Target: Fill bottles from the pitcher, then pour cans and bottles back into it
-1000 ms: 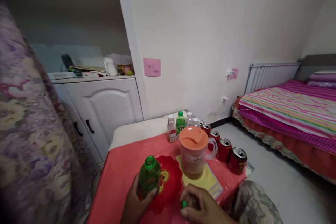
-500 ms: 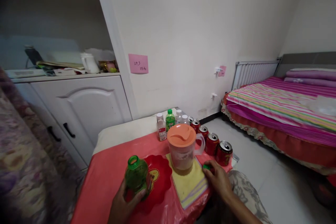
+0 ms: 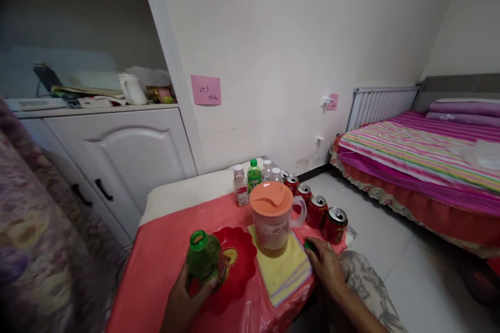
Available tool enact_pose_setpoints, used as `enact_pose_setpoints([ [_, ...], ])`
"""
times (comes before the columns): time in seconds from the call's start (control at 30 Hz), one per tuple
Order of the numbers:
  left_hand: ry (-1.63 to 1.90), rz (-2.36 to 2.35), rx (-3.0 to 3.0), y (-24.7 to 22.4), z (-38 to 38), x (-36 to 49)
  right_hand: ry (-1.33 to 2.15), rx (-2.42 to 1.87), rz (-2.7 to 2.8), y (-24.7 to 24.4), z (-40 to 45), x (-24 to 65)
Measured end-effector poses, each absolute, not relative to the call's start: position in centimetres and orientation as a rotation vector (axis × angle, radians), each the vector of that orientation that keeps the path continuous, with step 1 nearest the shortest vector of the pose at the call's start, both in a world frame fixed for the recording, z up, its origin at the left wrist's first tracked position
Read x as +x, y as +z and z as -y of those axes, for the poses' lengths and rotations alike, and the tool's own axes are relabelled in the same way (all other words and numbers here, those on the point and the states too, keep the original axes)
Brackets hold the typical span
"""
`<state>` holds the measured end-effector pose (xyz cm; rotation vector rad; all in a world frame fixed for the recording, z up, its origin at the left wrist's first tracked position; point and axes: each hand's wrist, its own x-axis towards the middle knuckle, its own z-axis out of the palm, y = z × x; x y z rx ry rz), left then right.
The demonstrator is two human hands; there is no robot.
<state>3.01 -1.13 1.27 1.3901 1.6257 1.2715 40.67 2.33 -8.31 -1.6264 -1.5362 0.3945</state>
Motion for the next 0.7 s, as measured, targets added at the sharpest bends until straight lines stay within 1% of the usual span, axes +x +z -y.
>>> enact_pose_setpoints([
  [0.2,1.29,-1.623,1.358,1.8,1.4,3.2,0.421,-1.565,1.513,-7.6,-1.4,41.1],
  [0.5,1.315,-1.579,1.28,2.4,1.7,3.7,0.741,-1.25,1.207,0.1,-1.4,38.9],
  [0.7,1.287,-1.557,1.302,1.0,1.5,3.3,0.839,-1.188,1.104,1.6,-3.8,38.0],
])
